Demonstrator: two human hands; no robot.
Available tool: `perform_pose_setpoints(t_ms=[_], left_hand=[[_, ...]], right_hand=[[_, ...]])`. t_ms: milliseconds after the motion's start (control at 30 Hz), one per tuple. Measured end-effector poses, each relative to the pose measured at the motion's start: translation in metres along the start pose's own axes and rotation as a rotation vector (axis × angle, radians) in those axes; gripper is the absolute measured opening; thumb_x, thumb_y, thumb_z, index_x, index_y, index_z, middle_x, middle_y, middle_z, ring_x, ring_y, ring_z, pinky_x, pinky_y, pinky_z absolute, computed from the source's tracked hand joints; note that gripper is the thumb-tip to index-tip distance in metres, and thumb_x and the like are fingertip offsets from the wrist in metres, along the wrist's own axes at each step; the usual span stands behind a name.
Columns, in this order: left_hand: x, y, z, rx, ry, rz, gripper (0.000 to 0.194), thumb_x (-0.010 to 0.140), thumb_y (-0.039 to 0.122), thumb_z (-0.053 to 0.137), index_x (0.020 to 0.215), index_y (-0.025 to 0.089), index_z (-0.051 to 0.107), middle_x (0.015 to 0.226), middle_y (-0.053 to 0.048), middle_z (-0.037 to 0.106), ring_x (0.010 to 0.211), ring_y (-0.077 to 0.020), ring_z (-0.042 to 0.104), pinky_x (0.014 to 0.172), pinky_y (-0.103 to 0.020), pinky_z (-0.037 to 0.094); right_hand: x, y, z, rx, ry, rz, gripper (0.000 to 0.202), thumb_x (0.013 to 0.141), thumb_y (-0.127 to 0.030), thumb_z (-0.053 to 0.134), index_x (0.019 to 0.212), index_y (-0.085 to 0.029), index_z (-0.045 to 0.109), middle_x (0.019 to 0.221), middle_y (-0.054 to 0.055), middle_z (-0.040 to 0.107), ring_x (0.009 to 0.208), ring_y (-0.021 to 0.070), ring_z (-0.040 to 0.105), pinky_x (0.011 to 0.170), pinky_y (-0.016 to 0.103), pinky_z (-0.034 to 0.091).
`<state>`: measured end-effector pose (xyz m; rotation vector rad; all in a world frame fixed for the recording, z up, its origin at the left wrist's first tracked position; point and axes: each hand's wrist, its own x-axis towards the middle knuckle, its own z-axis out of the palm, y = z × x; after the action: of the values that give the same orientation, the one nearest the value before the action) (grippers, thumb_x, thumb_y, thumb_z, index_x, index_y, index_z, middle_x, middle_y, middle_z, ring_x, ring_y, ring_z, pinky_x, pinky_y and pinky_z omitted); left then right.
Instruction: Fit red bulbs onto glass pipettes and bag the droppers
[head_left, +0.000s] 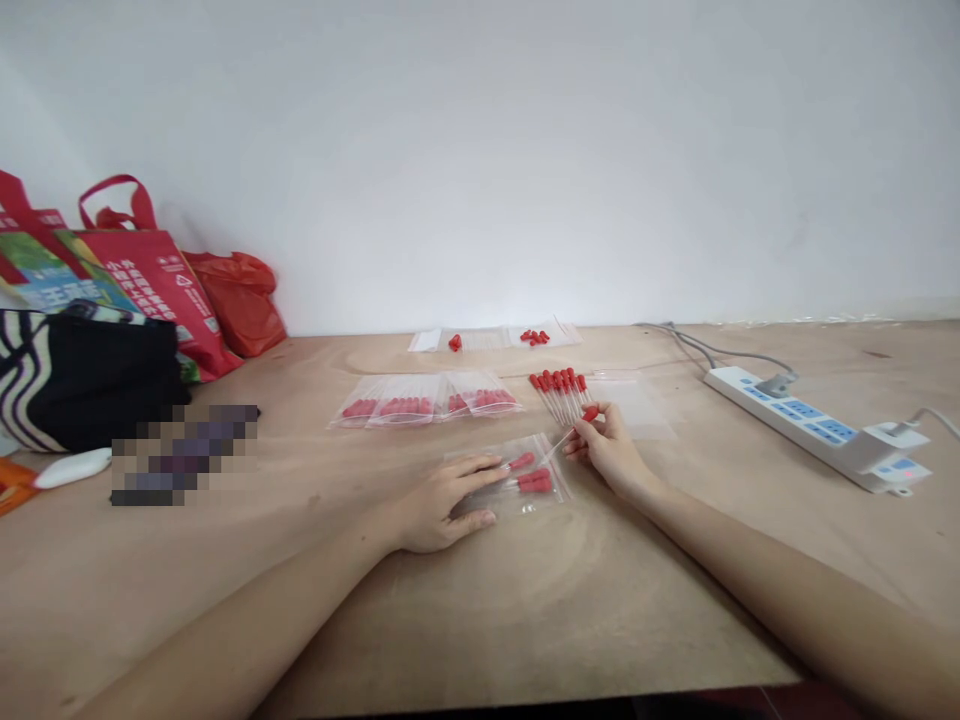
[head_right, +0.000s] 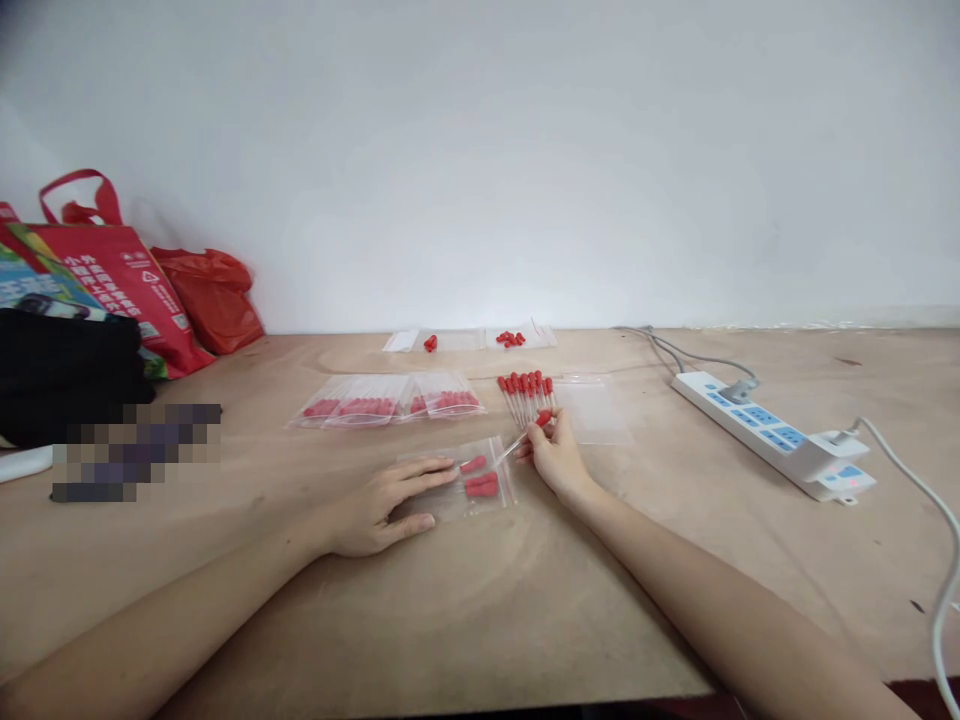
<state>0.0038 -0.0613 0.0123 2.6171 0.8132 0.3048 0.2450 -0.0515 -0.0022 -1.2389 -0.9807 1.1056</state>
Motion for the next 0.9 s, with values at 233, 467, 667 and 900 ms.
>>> perform_pose_setpoints(t_ms=[233,467,667,900], left_hand=[[0.0,-0.001,0.0,-0.007,0.008,0.008,0.048,0.083,0.033,0.046,0.128,0.027,0.034,0.137,-0.004,0.031,0.124,-0.022,0.029,0.101,-0.041,0.027],[0.0,0.001,0.0,-0.007,0.014,0.003,0.049,0.082,0.033,0.047,0.129,0.028,0.033,0.136,-0.003,0.032,0.123,-0.0227,0.03,0.1,-0.042,0.027],[0.0,0.002,-0.001,-0.007,0.002,-0.005,0.053,0.082,0.033,0.046,0.131,0.028,0.027,0.136,-0.004,0.032,0.123,-0.0231,0.031,0.099,-0.041,0.028],[0.0,0.002,0.0,0.0,0.005,-0.012,0.053,0.082,0.032,0.047,0.131,0.028,0.028,0.135,-0.005,0.033,0.122,-0.0233,0.032,0.099,-0.042,0.029]], right_hand=[[-0.003,-0.001,0.002,0.075,-0.067,0.063,0.026,0.068,-0.023,0.051,0.081,-0.023,0.029,0.053,-0.009,0.051,0.046,0.0094,0.055,0.045,0.021,0.047],[-0.009,0.002,0.006,0.214,-0.096,0.225,0.021,0.067,-0.016,0.058,0.077,-0.021,0.04,0.059,-0.003,0.056,0.054,0.0112,0.059,0.056,0.026,0.052],[-0.011,0.005,0.004,0.044,-0.313,0.174,0.018,0.063,-0.029,0.065,0.07,-0.013,0.058,0.055,-0.002,0.056,0.044,0.0055,0.05,0.045,0.019,0.044],[-0.009,0.003,0.002,-0.131,-0.33,0.144,0.021,0.057,-0.025,0.068,0.069,-0.015,0.054,0.042,-0.007,0.05,0.036,0.0055,0.045,0.036,0.017,0.039]])
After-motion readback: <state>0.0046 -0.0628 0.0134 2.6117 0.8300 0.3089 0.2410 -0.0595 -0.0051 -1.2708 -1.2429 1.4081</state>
